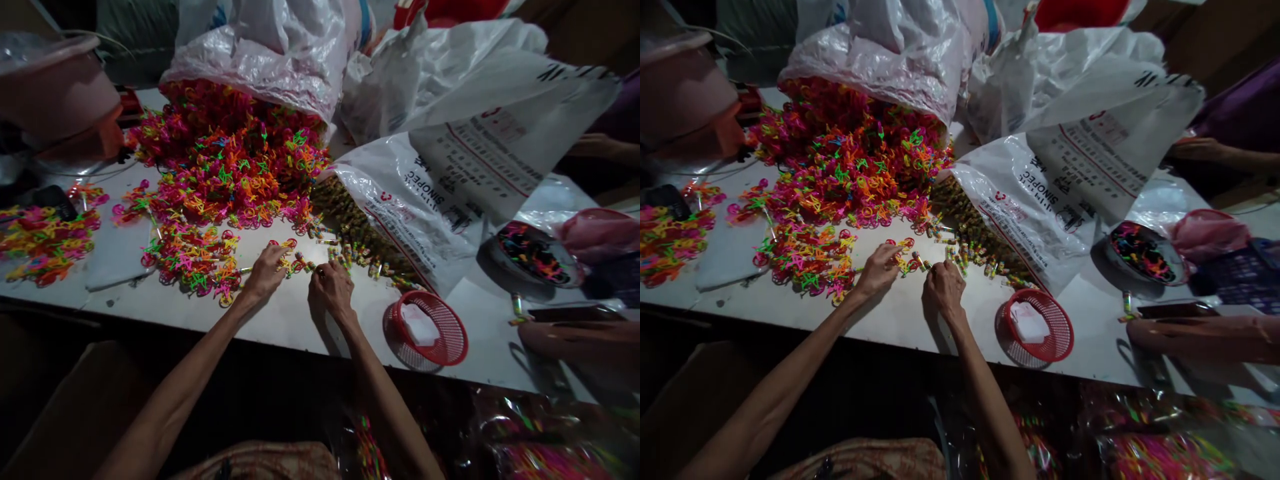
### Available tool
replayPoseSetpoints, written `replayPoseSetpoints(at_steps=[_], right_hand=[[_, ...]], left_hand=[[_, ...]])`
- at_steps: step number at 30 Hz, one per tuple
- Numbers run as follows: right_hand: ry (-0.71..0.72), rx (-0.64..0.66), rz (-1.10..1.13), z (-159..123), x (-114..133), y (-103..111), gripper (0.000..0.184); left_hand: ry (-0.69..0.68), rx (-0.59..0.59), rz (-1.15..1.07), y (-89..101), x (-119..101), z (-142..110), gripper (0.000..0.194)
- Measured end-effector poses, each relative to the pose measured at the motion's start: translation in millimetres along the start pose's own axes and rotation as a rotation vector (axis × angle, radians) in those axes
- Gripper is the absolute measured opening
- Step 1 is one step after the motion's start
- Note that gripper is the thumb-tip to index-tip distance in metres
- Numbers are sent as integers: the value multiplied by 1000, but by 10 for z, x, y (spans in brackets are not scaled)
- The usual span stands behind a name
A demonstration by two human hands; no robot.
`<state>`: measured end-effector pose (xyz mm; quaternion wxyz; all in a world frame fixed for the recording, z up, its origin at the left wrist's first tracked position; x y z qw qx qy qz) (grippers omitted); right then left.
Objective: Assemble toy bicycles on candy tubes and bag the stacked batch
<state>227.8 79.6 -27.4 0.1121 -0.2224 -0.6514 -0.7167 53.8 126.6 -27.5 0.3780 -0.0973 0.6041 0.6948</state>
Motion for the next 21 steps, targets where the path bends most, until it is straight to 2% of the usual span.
replayPoseSetpoints(at_steps=[3,6,9,11,13,15,17,19,21], right_hand=[[-41,-100,127,-129,-48,28,23],[-118,-163,337,-213,-80,24,24],[-147,-124,572,-272,-61,-22,29],[-157,-95,671,-313,-43,-42,32],[-171,-97,744,-359,-39,-32,33],[-188,-94,847,-405,-38,-2,31],[-224,-35,985,-445,-21,22,29],[-253,73,1120,-471,33,34,29],[-245,170,1212,-476,112,45,30]], left_hand=[[73,-77,47,175,45,-75,46],[-28,90,239,219,-30,-8,42],[-131,282,365,130,-127,36,40],[-152,329,377,62,-169,14,40],[-138,304,338,27,-199,-43,33],[-70,213,235,41,-224,-120,25],[74,115,34,82,-237,-210,16],[298,66,-294,105,-228,-311,4],[532,84,-693,94,-220,-418,15]])
Point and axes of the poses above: each hand's wrist, its own z-axis towards the middle knuckle, its own y-axis out of the back of the hand, x = y × z, the point moved 3 cm from there along z, towards the middle knuckle, and after that the axes turned 6 degrees about z, right-handed, at the moved point
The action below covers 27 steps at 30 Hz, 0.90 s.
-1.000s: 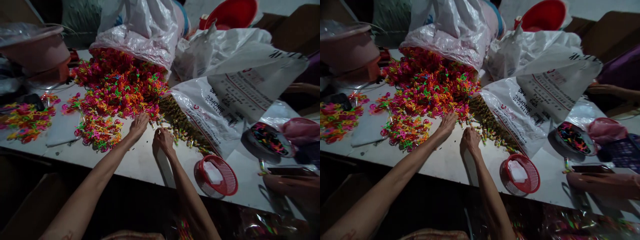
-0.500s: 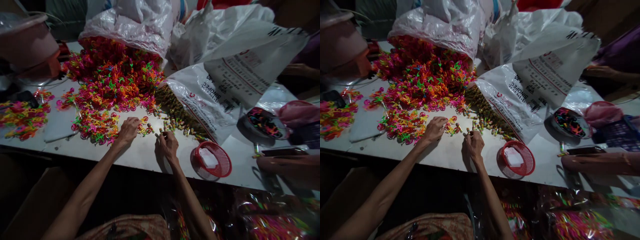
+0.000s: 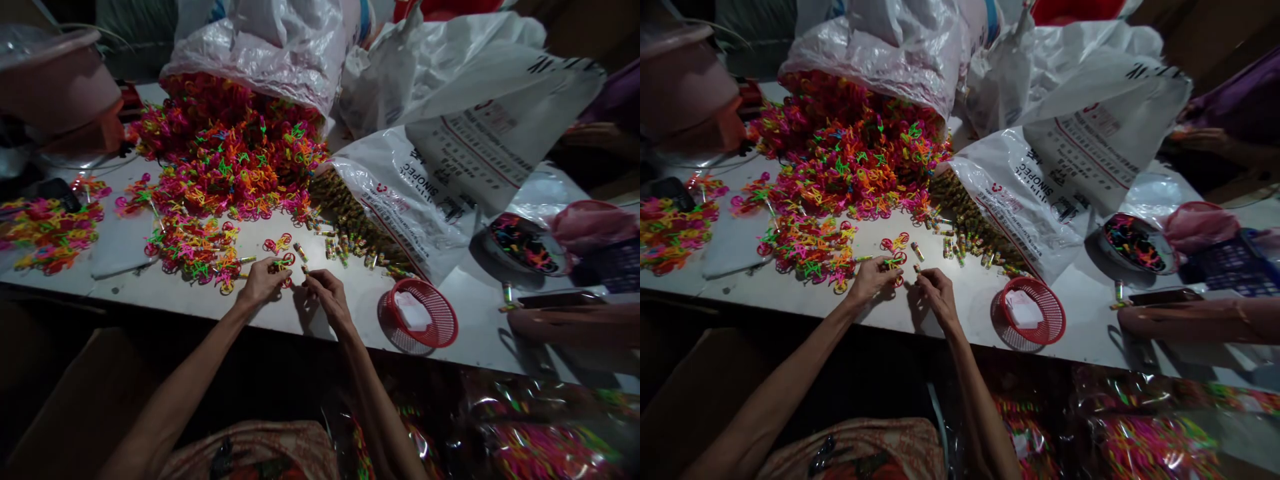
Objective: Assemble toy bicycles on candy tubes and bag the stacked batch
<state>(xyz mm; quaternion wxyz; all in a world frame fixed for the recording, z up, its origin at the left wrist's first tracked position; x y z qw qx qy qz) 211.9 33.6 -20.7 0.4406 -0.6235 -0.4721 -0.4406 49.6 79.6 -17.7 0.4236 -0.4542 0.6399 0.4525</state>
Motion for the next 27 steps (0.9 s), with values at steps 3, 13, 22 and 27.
replayPoseSetpoints(at_steps=[3,13,22,27], right_hand=[[0,79,53,6,51,-93,29],[-67,187,193,1,68,-200,25],[-161,263,170,14,56,-179,35],[-158,261,199,15,43,-229,36]], left_hand=[[205,132,-441,-3,44,-121,30],[316,264,-695,76,32,-320,38],[292,323,-626,87,75,-388,46],[284,340,-612,99,61,-400,45]])
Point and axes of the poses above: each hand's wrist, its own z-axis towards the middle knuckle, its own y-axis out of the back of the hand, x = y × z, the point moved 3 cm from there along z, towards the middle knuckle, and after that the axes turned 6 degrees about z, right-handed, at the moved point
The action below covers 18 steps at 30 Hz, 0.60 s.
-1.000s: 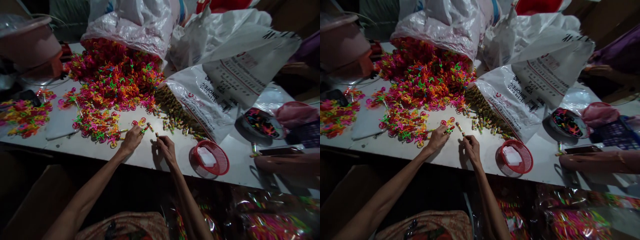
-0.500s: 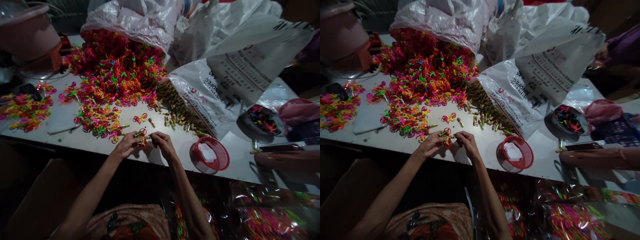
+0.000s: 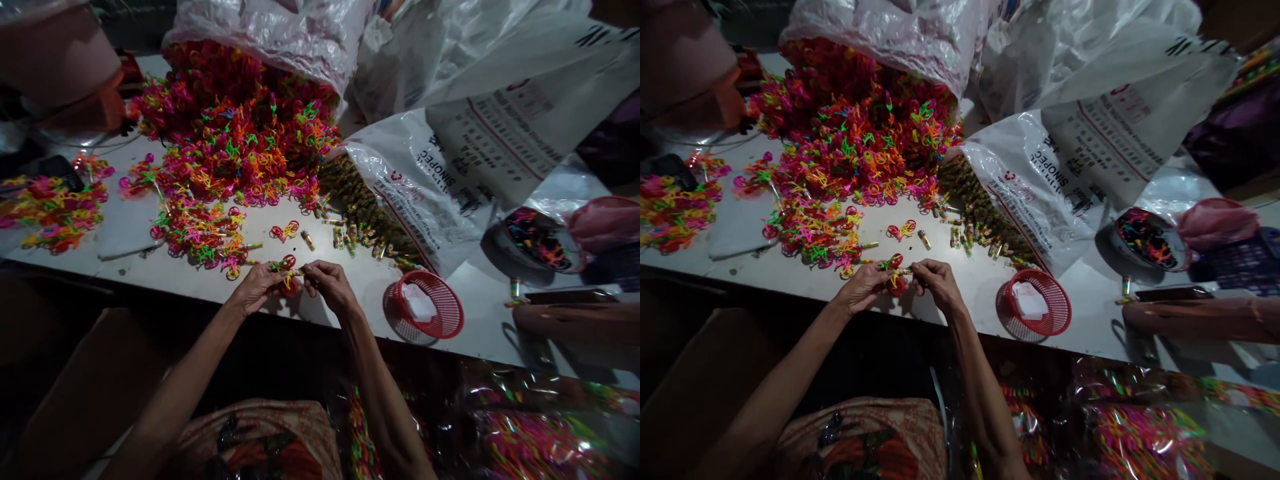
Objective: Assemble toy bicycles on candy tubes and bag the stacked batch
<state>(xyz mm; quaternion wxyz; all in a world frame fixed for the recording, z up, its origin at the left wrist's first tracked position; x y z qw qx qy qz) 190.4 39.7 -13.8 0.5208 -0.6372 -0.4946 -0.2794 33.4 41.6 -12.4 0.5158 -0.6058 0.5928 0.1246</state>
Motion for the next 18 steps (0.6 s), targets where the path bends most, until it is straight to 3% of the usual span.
replayPoseSetpoints(at_steps=[6,11,18], right_hand=[[-4,-4,-46,-42,-31,-43,38],[69,-54,-179,-90,32,-97,35],[-11,25,-16,3,-15,-109,36]], left_hand=[[32,4,20,25,26,6,45],[-48,-103,95,68,-13,-24,47],[-29,54,91,32,-78,-122,50]])
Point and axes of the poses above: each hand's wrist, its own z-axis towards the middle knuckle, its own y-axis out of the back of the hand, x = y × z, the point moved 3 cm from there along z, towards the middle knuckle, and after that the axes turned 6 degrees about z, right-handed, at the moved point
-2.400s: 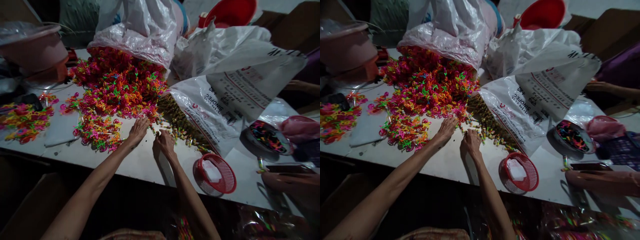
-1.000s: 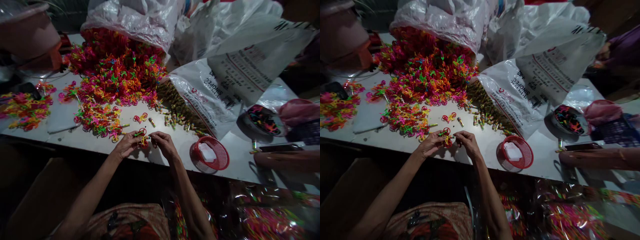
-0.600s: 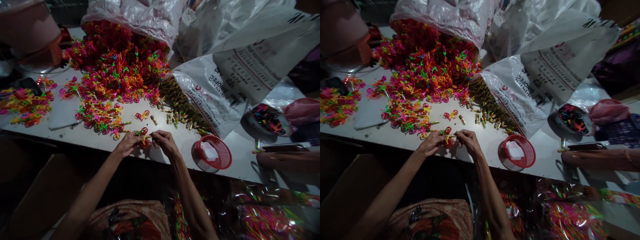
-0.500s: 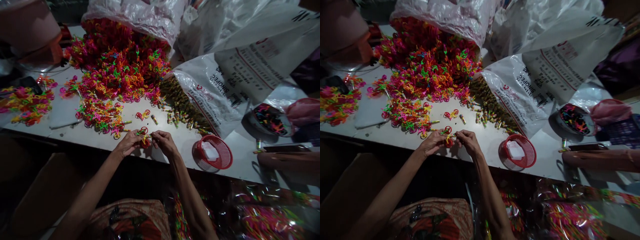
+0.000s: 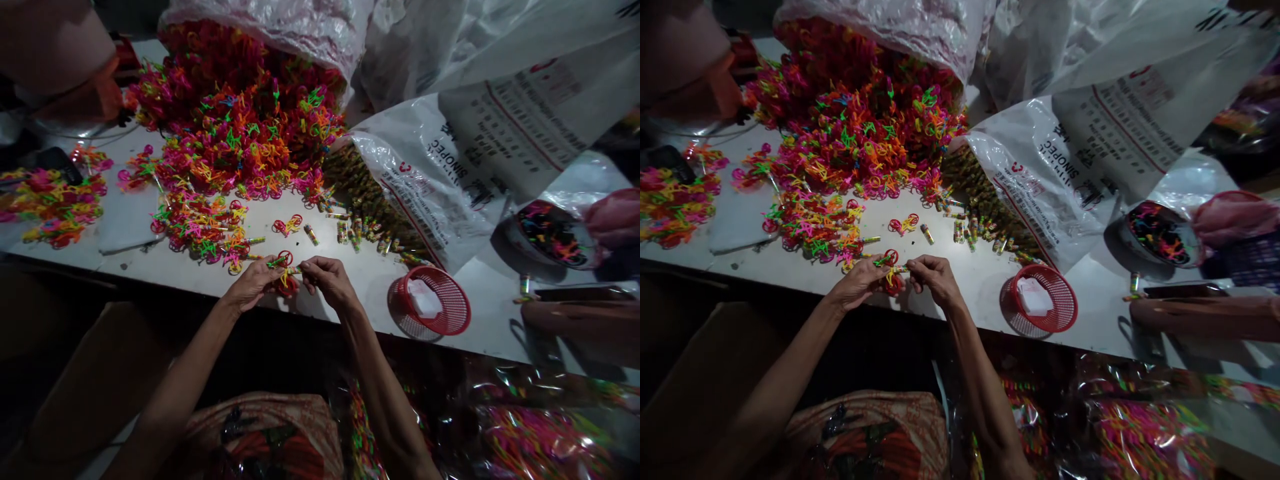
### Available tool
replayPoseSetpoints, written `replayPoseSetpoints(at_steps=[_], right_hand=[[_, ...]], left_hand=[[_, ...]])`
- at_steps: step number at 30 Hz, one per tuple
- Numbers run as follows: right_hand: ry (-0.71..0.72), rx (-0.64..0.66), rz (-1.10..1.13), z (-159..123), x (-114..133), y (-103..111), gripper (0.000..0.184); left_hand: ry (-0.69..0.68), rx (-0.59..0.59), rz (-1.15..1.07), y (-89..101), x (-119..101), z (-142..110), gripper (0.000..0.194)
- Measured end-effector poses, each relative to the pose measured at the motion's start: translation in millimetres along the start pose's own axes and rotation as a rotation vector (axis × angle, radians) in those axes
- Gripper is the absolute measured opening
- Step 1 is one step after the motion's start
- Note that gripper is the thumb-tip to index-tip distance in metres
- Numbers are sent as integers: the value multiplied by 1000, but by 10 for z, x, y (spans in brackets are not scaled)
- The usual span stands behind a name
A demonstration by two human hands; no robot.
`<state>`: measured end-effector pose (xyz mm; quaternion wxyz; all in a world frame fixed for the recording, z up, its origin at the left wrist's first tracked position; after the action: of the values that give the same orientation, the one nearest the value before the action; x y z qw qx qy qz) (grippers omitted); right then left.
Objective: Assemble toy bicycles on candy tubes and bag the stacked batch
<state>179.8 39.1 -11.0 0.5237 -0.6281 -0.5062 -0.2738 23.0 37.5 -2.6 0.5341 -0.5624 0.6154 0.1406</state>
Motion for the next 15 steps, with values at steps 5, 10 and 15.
replayPoseSetpoints(at_steps=[5,10,15], right_hand=[[-15,9,31,-15,-55,30,37],[-26,30,-51,-82,-33,29,38],[21,-47,-169,-133,2,-56,38]], left_hand=[[-15,30,17,-71,61,-23,52],[-53,26,86,-88,79,-18,50],[-37,-103,147,40,69,-7,53]])
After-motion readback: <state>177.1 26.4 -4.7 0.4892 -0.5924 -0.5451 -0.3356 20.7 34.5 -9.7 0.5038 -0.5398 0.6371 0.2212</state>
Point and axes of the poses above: each hand's wrist, its own z-axis towards the middle knuckle, its own y-axis out of the back of the hand, x = y × z, the point moved 3 cm from there along z, towards the middle knuckle, and after that the axes turned 6 degrees about z, right-handed, at the moved point
